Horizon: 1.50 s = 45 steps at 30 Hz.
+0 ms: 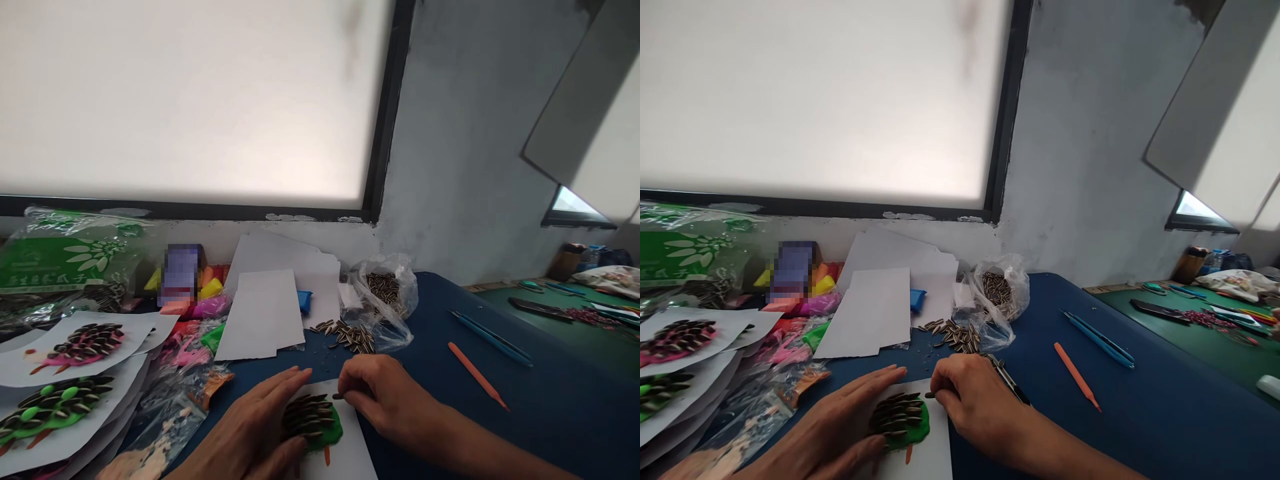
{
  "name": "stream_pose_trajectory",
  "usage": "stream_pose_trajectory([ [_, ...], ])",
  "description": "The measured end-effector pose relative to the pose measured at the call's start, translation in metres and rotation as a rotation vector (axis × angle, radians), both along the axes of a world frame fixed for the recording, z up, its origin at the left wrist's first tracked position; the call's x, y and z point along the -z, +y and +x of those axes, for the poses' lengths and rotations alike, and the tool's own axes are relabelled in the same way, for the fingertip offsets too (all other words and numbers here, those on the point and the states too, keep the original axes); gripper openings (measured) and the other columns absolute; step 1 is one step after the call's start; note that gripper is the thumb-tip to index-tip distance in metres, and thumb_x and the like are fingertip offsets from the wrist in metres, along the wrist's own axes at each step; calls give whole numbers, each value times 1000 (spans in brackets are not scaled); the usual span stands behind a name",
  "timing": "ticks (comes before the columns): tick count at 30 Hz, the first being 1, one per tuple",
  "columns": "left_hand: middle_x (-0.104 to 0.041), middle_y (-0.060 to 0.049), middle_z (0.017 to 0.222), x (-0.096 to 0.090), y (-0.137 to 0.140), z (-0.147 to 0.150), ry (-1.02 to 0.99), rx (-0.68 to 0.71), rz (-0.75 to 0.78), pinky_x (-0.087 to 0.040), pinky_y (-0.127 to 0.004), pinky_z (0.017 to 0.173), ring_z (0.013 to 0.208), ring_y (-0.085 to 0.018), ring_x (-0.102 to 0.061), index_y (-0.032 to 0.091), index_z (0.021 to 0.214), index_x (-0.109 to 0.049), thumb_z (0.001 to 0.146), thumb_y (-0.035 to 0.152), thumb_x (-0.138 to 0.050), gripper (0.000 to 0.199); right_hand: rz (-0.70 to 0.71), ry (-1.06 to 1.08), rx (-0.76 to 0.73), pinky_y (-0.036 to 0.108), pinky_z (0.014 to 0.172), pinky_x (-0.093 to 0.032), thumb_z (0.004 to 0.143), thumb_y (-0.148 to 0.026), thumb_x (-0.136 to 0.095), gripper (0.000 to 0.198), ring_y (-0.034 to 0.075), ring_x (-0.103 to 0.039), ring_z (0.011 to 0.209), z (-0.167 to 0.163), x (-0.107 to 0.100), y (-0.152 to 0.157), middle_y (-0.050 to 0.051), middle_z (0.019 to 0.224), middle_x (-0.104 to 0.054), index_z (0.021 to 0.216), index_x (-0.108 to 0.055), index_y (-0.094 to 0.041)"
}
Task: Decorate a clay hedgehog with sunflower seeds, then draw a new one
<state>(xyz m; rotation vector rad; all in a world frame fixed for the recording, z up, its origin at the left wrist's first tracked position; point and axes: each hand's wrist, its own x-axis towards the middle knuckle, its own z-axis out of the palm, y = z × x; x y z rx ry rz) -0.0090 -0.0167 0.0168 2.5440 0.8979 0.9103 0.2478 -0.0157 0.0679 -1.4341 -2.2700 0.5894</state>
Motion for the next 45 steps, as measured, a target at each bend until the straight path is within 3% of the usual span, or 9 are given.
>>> stream_pose_trajectory([
  [8, -48, -2, 149, -18, -2, 8, 83, 133, -27, -39, -46, 110, 133, -28, -48, 40, 152, -27, 94, 33, -61, 68, -30, -13, -5, 21, 64, -41, 80, -5, -55, 18, 13, -60, 72, -2, -1, -2, 1, 80, -69, 81, -69, -17],
  [15, -47, -5, 150, -21, -3, 10, 141, 111, -54, -40, -52, 108, 132, -32, -49, 38, 150, -34, 89, 41, -68, 69, -17, -5, -8, 21, 63, -40, 80, -6, -55, 17, 13, -59, 70, -1, 3, -1, 0, 79, -68, 80, -67, -18],
  [28, -49, -6, 148, -22, -2, 14, 195, 103, 19, -44, -48, 105, 131, -33, -50, 35, 146, -42, 91, 50, -64, 60, -6, 34, 0, 20, 60, -38, 81, -6, -55, 16, 12, -57, 68, -7, 2, -5, 0, 75, -66, 75, -65, -17],
  [45, -49, -3, 149, -23, 2, 15, 281, 96, -20, -42, -48, 108, 133, -32, -47, 36, 148, -38, 91, 57, -60, 64, 102, 62, -8, 21, 58, -35, 79, -5, -58, 15, 11, -53, 63, -10, 15, -5, -1, 69, -61, 70, -61, -17],
])
